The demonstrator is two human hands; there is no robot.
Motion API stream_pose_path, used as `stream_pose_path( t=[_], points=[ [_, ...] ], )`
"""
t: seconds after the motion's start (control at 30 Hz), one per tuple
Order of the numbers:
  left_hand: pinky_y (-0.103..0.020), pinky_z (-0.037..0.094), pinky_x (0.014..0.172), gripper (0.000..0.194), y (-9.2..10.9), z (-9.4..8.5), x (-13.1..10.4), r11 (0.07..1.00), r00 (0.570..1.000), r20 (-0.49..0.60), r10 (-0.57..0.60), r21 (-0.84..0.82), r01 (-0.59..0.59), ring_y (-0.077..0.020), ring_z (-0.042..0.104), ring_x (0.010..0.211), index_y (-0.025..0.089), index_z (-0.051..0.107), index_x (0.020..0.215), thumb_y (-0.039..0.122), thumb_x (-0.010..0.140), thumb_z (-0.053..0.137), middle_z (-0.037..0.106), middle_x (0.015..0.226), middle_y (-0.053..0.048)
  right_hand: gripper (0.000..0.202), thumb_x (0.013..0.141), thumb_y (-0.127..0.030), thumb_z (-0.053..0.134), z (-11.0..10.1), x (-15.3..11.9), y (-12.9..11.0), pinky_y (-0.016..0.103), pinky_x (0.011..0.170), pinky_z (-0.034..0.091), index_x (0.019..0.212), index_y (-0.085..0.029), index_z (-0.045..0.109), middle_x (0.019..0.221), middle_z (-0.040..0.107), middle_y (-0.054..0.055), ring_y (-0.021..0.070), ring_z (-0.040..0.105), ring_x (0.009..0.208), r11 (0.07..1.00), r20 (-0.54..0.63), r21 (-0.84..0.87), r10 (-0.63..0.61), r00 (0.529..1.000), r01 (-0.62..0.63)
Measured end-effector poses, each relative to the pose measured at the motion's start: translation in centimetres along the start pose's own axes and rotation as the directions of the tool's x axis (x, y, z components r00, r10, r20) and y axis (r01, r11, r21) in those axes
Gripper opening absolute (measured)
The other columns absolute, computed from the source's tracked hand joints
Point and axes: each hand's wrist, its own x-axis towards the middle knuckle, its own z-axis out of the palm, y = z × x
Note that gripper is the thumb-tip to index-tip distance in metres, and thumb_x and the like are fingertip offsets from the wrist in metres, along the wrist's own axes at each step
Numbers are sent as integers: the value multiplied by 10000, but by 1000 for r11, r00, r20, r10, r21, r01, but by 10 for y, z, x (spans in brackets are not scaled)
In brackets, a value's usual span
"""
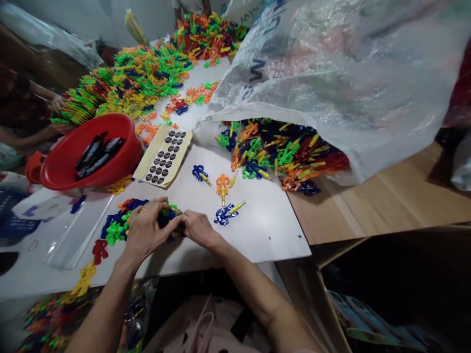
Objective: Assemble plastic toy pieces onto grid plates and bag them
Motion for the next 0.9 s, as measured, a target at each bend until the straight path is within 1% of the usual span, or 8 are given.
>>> stream_pose_path(
  t=[0.13,0.37,0.53,0.6,0.67,0.73,0.8,0.9],
  points=[
    [-436,342,953,298,3,4,-1,998,997,-41,-64,-2,64,-273,593,1067,197,546,951,462,815,561,641,1161,-113,130,895,-205,520,-1,-1,0,250,702,403,931,-161,637,882,618,52,163,565,786,1000,-5,7,28,1000,-28],
    [-417,342,958,272,-6,3,-3,989,998,-17,-52,-141,49,-234,605,1023,178,518,1101,220,840,452,651,1110,-78,98,871,-257,584,-3,2,-5,238,685,381,865,-170,629,844,611,26,141,551,741,999,25,-12,40,999,-40],
    [-434,335,968,317,-12,5,-5,986,999,-10,-43,-162,40,-255,556,1114,174,515,1144,210,848,409,634,1158,-104,110,843,-265,617,-39,16,10,213,651,385,918,-187,640,821,646,2,130,575,727,992,125,119,19,992,-34],
    [-439,323,989,332,-12,5,-6,987,999,-31,-19,-157,14,-263,518,1175,170,513,1161,212,849,406,620,1185,-114,255,860,-293,602,-62,33,21,247,731,409,1092,-187,589,972,664,48,172,599,855,992,1,5,128,992,-128],
    [-435,323,993,336,-11,5,-6,990,998,-53,-15,-139,7,-263,526,1163,165,516,1161,222,844,420,621,1178,-115,335,874,-277,573,-80,53,28,293,784,414,1187,-172,521,1078,645,108,219,596,943,933,-128,-182,292,948,-312],
    [-424,336,978,321,-9,5,-6,993,997,-70,-31,-118,22,-254,569,1086,161,525,1141,240,843,438,636,1139,-110,298,873,-217,536,-90,66,30,312,786,415,1164,-157,524,1084,639,141,241,598,950,852,-140,-300,406,903,-430],
    [-416,345,962,308,-7,5,-5,994,995,-88,-42,-105,32,-245,594,1030,158,535,1126,255,845,454,653,1094,-100,255,864,-175,506,-90,68,26,301,768,417,1114,-152,555,1029,655,134,230,603,920,867,-85,-276,409,909,-416],
    [-414,350,949,311,-7,8,-2,994,990,-128,-61,-93,49,-244,610,994,158,545,1132,280,856,471,668,1064,-89,289,851,-197,510,-75,46,11,257,707,410,1135,-171,558,895,669,54,181,601,813,968,-112,-14,248,962,-252]
  ],
)
